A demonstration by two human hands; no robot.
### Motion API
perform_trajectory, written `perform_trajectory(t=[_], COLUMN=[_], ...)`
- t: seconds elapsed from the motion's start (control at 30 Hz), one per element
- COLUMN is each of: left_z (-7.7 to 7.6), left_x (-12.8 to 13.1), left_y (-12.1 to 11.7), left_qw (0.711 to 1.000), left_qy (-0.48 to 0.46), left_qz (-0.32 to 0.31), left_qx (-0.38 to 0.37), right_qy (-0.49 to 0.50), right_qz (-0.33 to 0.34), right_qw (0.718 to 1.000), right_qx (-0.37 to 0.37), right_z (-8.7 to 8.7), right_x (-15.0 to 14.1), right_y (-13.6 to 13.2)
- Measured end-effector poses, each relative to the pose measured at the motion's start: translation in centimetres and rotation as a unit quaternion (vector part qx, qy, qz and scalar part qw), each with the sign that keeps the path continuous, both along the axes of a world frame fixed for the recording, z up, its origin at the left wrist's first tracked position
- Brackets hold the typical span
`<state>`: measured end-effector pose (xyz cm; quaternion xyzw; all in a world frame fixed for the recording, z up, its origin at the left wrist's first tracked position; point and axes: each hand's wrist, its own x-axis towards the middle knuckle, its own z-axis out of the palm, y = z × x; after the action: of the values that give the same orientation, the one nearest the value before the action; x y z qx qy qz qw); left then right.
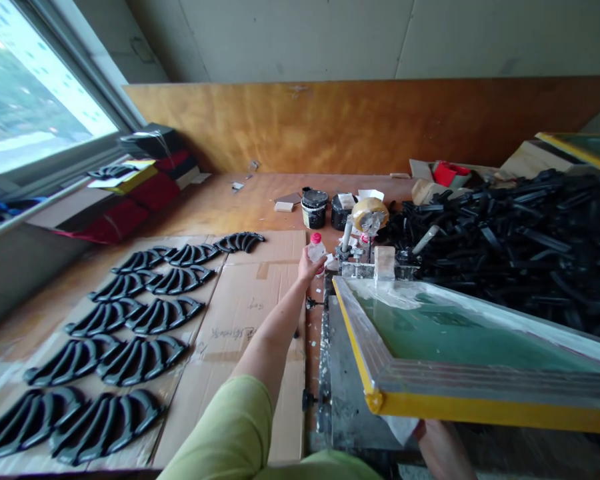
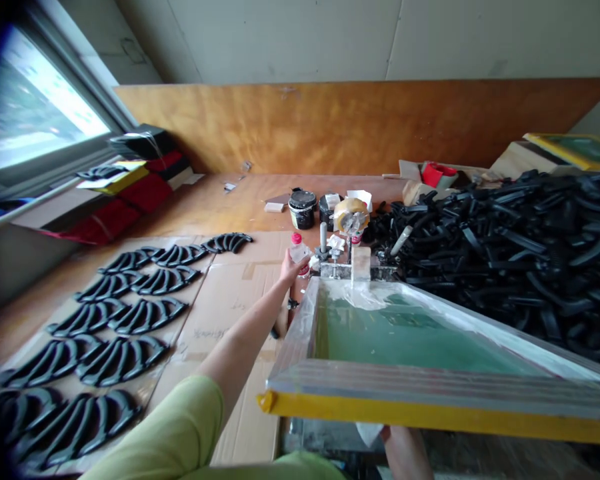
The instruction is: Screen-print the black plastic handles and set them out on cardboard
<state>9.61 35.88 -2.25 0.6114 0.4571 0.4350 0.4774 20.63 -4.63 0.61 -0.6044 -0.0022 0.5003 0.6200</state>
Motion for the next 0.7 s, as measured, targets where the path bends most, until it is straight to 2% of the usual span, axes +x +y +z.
perform_trajectory(t=[0.1, 0.2, 0.3, 0.37, 0.43, 0.5, 0.6, 0.7], left_z=[0.4, 0.2, -1.3, -2.2, -2.6, -2.2, -0.5, 1.6], left_x=[-1.6, -5.5, -10.0, -11.9, -12.6, -12.6, -12.4, -12.9], left_y=[-1.5, -5.6, -11.6, -14.9, -16.9, -17.4, -17.6, -20.0], left_qw=[0.998, 0.979, 0.939, 0.916, 0.907, 0.907, 0.915, 0.935], left_qy=[0.046, 0.158, 0.279, 0.335, 0.361, 0.368, 0.362, 0.330], left_qz=[0.010, 0.096, 0.197, 0.219, 0.209, 0.191, 0.159, 0.107], left_qx=[0.036, 0.085, 0.029, -0.024, -0.053, -0.068, -0.083, -0.081], right_qy=[-0.059, -0.123, -0.180, -0.224, -0.271, -0.316, -0.369, -0.408], right_qz=[-0.007, -0.008, 0.015, 0.033, 0.057, 0.091, 0.153, 0.204], right_qw=[0.998, 0.992, 0.983, 0.973, 0.960, 0.943, 0.916, 0.890], right_qx=[-0.020, -0.027, -0.030, -0.035, -0.040, -0.046, -0.030, 0.020], right_z=[-0.1, -0.3, -0.4, -0.3, 0.0, 0.3, 0.9, 1.5], right_x=[0.2, 0.8, 1.4, 1.6, 1.6, 1.4, 1.0, 0.4], right_y=[0.1, 0.8, 1.9, 2.8, 3.8, 4.6, 5.3, 5.7])
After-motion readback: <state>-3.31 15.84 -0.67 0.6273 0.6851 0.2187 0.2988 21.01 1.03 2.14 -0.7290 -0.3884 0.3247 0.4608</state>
